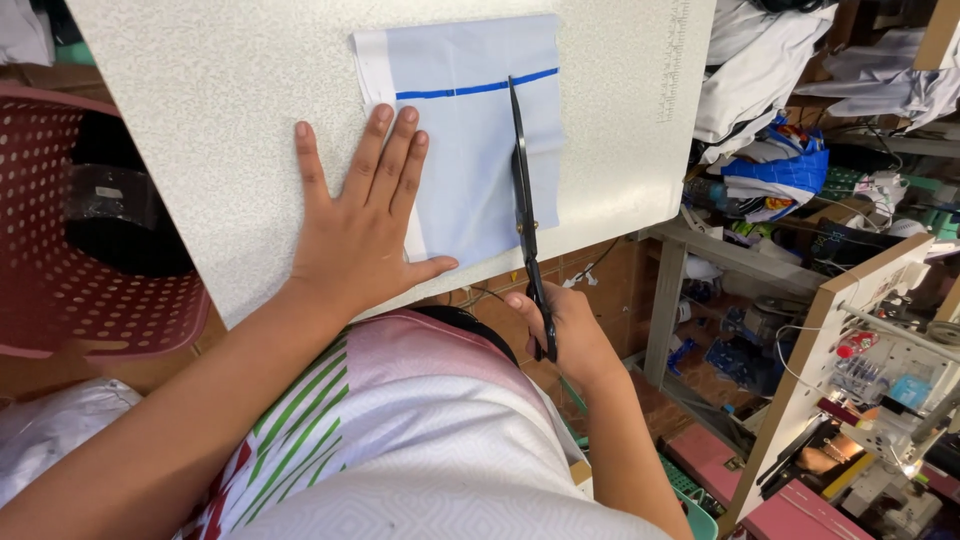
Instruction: Cutting strips of fabric along marked lines using scissors and then gathering the pieces in a sewing factory.
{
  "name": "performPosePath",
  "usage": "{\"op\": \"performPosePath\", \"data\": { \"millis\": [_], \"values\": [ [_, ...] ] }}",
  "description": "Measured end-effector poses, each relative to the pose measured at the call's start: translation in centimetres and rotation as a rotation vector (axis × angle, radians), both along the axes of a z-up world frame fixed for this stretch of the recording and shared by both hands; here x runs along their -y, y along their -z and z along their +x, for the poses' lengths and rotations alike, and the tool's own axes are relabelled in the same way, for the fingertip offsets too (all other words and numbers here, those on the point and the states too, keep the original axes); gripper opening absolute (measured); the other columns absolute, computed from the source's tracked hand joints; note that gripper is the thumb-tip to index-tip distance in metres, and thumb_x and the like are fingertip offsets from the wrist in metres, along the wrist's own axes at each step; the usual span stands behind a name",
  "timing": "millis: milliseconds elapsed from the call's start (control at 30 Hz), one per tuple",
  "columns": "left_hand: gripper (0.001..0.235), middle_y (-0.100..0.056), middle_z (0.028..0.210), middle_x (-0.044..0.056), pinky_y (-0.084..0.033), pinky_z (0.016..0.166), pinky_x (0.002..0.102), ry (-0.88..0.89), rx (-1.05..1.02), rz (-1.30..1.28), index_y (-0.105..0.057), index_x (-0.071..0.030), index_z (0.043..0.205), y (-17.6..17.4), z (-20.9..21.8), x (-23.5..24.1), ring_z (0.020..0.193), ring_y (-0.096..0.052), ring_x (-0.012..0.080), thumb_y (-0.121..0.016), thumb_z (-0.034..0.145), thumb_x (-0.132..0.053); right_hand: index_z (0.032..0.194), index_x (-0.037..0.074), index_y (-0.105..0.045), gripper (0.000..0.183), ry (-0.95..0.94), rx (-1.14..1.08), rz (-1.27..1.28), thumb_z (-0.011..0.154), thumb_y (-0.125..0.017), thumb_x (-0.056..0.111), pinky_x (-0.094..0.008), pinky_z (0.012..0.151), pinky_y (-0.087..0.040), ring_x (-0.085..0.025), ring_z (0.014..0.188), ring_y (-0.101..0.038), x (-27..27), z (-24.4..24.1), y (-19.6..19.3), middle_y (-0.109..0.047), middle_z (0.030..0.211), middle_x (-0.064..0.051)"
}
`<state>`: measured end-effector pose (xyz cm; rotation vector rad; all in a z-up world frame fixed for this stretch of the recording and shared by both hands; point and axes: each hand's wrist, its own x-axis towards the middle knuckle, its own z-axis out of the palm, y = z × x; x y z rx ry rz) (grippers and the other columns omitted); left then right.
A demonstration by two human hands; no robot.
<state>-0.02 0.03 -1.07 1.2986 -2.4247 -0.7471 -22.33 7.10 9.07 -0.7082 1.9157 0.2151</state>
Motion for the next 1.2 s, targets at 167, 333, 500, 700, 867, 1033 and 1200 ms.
{"op": "performPosePath", "data": {
  "millis": [167,333,500,700,867,1033,1200],
  "values": [
    [0.117,-0.011,0.175,0.016,-0.008,0.116,0.084,-0.006,0.043,0.041,-0.025,0.003,0.168,0.0,-0.1,0.0,0.161,-0.004,0.0302,-0.038,0.084,-0.077,0.088,0.009,-0.062,0.075,-0.215,0.253,-0.030,0.082,-0.031,0.077,-0.034,0.068,-0.049,-0.018,0.064,-0.060,-1.8,-3.2,0.1,-0.067,0.070,-0.004],
    [0.116,-0.013,0.175,0.017,-0.008,0.115,0.084,0.001,0.037,0.033,-0.027,0.004,0.167,0.1,-0.1,-0.1,0.161,-0.006,0.0314,-0.041,0.085,-0.076,0.089,0.009,-0.061,0.079,-0.196,0.334,-0.084,0.079,-0.031,0.081,-0.035,0.067,-0.052,-0.019,0.065,-0.064,0.1,-3.9,1.0,-0.067,0.070,-0.007],
    [0.116,-0.013,0.175,0.016,-0.008,0.116,0.083,0.002,0.058,0.038,-0.027,0.003,0.168,0.3,0.0,0.0,0.161,-0.006,0.0300,-0.041,0.085,-0.078,0.099,0.008,-0.065,0.081,-0.190,0.210,-0.057,0.079,-0.030,0.078,-0.033,0.072,-0.048,-0.019,0.073,-0.064,2.6,-2.6,2.0,-0.069,0.076,-0.007],
    [0.116,-0.013,0.175,0.016,-0.010,0.115,0.083,0.001,0.088,0.020,-0.028,0.003,0.168,0.1,-0.1,0.0,0.161,-0.007,0.0304,-0.041,0.086,-0.079,0.092,0.012,-0.060,0.079,-0.261,0.112,-0.007,0.076,-0.025,0.080,-0.033,0.070,-0.047,-0.019,0.070,-0.062,4.3,-0.3,1.4,-0.069,0.074,-0.005],
    [0.119,-0.013,0.175,0.015,-0.009,0.117,0.080,-0.004,0.134,-0.016,-0.028,0.002,0.168,0.1,-0.1,0.0,0.161,-0.007,0.0303,-0.045,0.084,-0.082,0.082,0.006,-0.056,0.055,-0.032,-0.110,0.049,0.093,-0.055,0.060,-0.033,0.065,-0.052,-0.021,0.059,-0.062,5.7,2.5,-0.1,-0.055,0.064,-0.009],
    [0.115,-0.014,0.174,0.016,-0.009,0.118,0.079,-0.006,0.169,-0.083,-0.024,0.001,0.166,0.1,-0.3,0.1,0.160,-0.010,0.0301,-0.041,0.090,-0.082,0.067,0.006,-0.054,0.051,0.013,0.088,-0.258,0.099,-0.051,0.045,-0.034,0.061,-0.049,-0.021,0.051,-0.058,-0.5,-0.4,-0.3,-0.061,0.053,-0.009],
    [0.083,-0.008,0.174,0.008,-0.004,0.113,0.084,0.021,0.150,-0.082,-0.021,-0.020,0.169,0.6,0.4,-0.6,0.160,-0.005,0.0314,-0.035,0.104,-0.071,0.065,0.007,-0.055,0.047,0.136,0.044,-0.400,0.101,-0.048,0.036,-0.036,0.061,-0.050,-0.021,0.052,-0.059,-9.6,-3.5,0.1,-0.063,0.053,-0.008]
  ]
}}
